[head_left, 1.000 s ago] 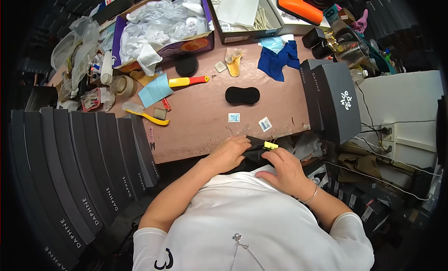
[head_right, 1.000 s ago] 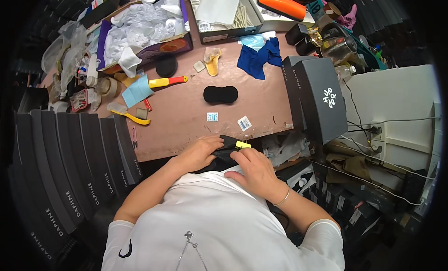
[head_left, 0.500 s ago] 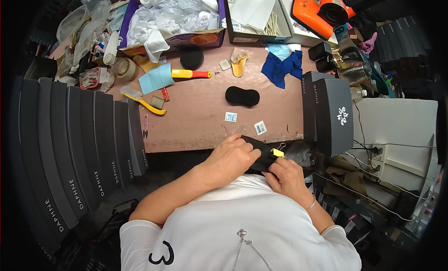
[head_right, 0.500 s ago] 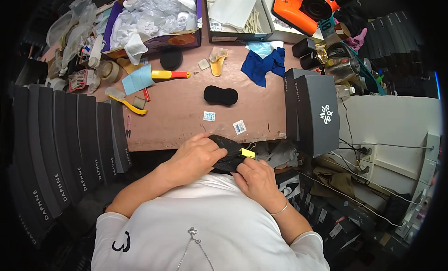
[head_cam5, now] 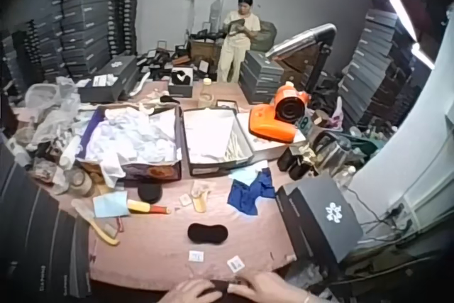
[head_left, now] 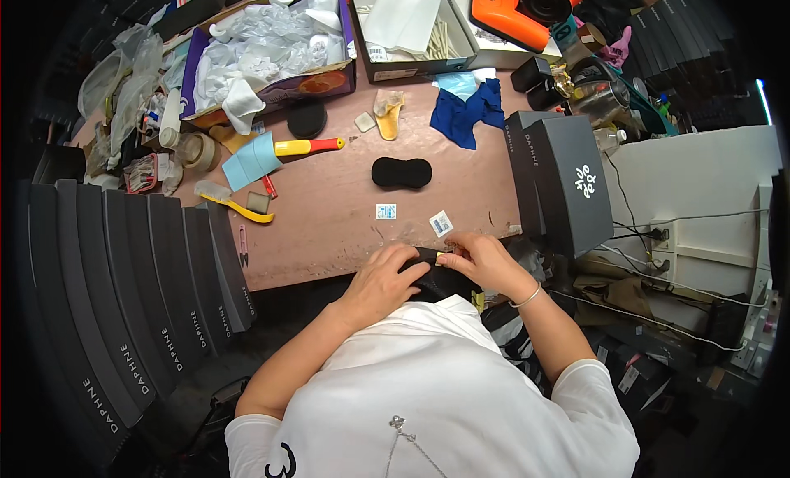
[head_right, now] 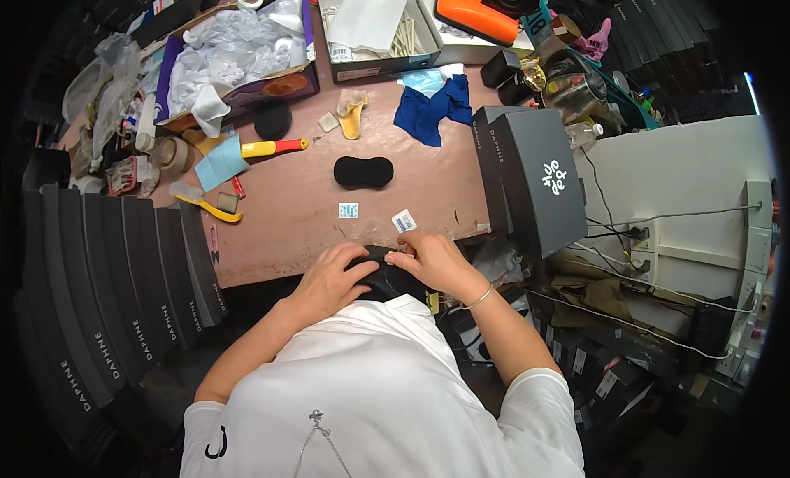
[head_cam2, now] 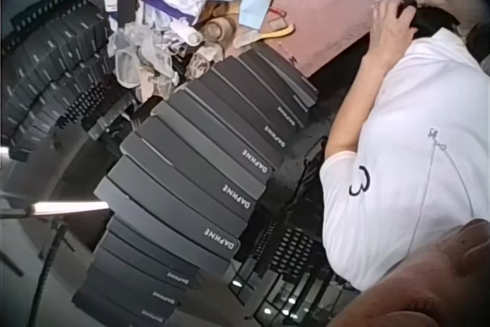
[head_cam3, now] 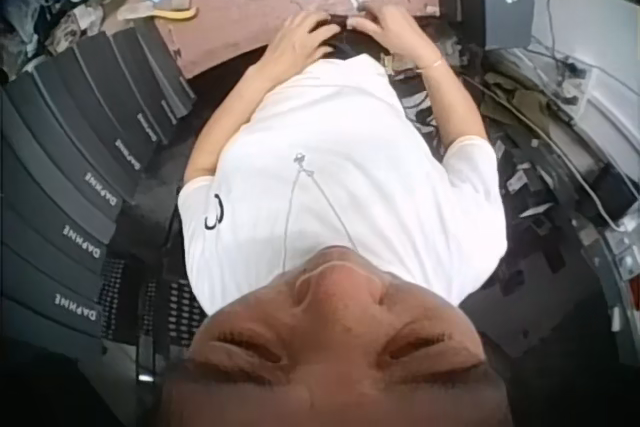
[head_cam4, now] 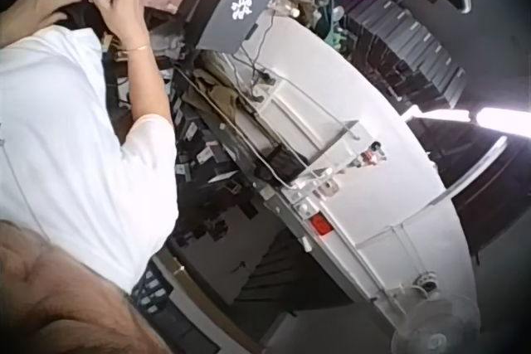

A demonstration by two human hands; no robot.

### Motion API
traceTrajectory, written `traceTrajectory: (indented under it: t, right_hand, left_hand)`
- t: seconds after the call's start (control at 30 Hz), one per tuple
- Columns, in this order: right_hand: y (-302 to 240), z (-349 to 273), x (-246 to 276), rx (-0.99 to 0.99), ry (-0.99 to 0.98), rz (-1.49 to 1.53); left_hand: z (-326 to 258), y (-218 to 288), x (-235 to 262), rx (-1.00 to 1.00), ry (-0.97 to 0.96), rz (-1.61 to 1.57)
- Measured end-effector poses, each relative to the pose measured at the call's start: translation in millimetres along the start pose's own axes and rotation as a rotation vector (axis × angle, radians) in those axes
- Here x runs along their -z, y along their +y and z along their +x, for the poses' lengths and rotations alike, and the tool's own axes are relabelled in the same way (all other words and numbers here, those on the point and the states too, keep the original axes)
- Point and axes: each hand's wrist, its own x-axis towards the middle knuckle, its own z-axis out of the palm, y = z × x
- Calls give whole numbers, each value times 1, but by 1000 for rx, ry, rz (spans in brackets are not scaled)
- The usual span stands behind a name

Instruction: Packing shoes into boxes and organizing them at a workbench.

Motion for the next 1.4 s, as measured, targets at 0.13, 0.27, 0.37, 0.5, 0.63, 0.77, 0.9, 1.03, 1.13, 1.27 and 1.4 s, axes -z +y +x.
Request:
traceTrajectory:
  t: [0.13,0.27,0.37,0.5,0.63,0.77,0.9,1.03,1.13,1.27,1.4]
  right_hand:
    - [5,8,3,72,117,142]
    - [38,42,9,75,318,69]
    - [87,89,-8,7,303,-39]
    - [117,129,-31,295,458,-230]
    - [46,104,-7,246,231,73]
    - [-11,53,9,436,-249,112]
    - [-8,34,-20,464,-145,-417]
    - [-5,40,-40,461,-12,-606]
    - [2,53,-56,391,-15,-651]
    - [1,58,-65,433,20,-748]
    - [0,64,-70,317,-146,-837]
  left_hand:
    - [-11,-6,-2,74,35,30]
    - [-16,-6,4,-9,74,133]
    - [-16,1,10,-124,84,112]
    - [-16,2,10,-164,-6,67]
    - [-13,8,17,-85,-67,16]
    - [-12,9,19,44,-205,-291]
    - [-8,14,22,133,-280,-397]
    - [1,6,20,301,-82,-353]
    - [7,-8,19,294,153,-36]
    - [8,-30,10,522,63,-151]
    - [19,-45,18,687,-169,-320]
